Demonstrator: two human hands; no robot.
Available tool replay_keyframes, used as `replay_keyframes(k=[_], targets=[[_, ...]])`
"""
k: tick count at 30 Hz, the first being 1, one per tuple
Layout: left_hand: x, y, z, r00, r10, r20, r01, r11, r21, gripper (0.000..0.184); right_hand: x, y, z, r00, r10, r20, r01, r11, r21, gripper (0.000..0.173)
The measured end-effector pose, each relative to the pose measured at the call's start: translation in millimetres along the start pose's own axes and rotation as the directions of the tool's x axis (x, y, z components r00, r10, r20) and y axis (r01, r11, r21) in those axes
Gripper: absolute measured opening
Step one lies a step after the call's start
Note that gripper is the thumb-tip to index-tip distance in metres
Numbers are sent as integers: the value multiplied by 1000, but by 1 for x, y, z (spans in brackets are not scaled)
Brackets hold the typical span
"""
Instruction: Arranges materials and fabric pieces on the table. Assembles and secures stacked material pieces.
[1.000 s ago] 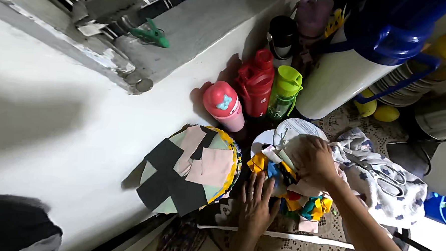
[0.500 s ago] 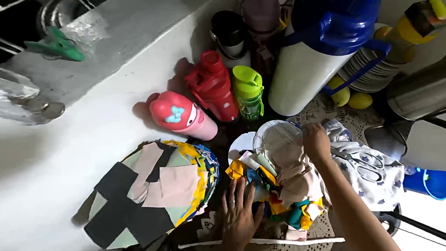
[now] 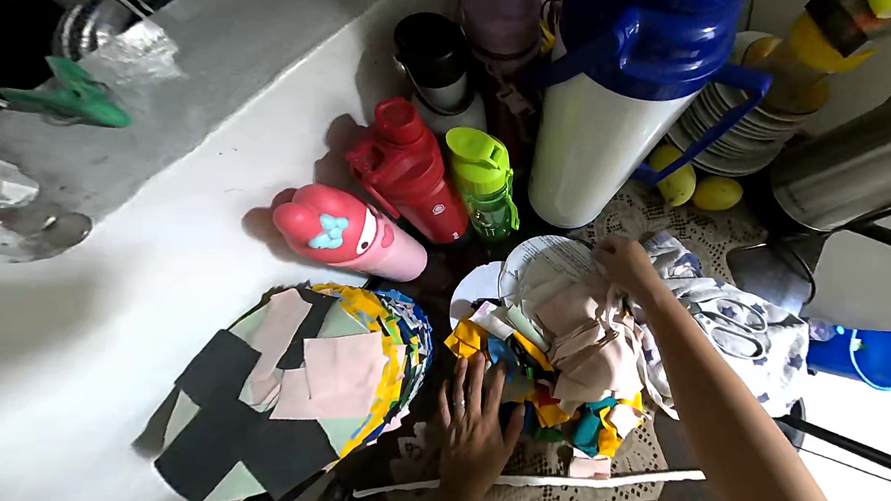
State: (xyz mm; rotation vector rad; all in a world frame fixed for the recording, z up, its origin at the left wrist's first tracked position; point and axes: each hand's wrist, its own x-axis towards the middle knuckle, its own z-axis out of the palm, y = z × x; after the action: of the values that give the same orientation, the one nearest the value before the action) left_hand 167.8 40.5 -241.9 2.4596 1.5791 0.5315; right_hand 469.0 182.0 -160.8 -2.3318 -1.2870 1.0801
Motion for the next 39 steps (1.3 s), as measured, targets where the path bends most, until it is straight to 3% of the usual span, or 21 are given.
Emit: replay_keyframes(k=[4, 13, 20, 22, 25, 28, 30, 33, 37, 38, 39], targets=[[-1, -1, 1, 1000, 3, 0, -3, 1000, -1, 62, -9, -6, -16, 994, 8, 109, -15, 998, 68, 26], [-1, -1, 0, 1000, 0, 7, 0, 1000, -13, 64, -7, 6, -19, 999, 0, 52, -11, 977, 212, 22], [-2, -1, 1, 1000, -6, 3, 6, 1000, -19, 66, -14, 21, -15, 999, 5, 35, -23, 847, 532, 16], [-1, -1, 2, 1000, -5, -6, 4, 1000, -22, 66, -15, 18, -12, 1000, -23, -14, 27, 889, 457, 16], [-1, -1, 0, 1000, 5, -8, -5, 1000, -12, 64, -25, 6, 4, 994, -72, -77, 87, 975, 205, 22], [1, -1, -1, 1000, 10, 15, -10, 1000, -1, 65, -37, -4, 23, 984, -141, -109, 138, 990, -32, 25], [0, -1, -1, 1000, 6, 30, -6, 1000, -4, 63, -47, -1, 38, 945, -267, -190, 241, 959, -149, 27], [-1, 0, -1, 999, -5, 51, 4, 1000, 4, 64, -50, 15, 58, 820, -469, -328, 374, 873, -314, 25], [0, 0, -2, 997, -7, 71, 7, 1000, 3, 67, -52, 21, 65, 769, -520, -372, 418, 849, -323, 33], [0, 0, -2, 998, -6, 70, 6, 1000, 1, 67, -55, 18, 63, 791, -476, -384, 398, 878, -267, 37], [0, 0, -2, 998, -3, 62, 3, 1000, 4, 66, -58, 10, 56, 861, -368, -351, 333, 929, -158, 39]])
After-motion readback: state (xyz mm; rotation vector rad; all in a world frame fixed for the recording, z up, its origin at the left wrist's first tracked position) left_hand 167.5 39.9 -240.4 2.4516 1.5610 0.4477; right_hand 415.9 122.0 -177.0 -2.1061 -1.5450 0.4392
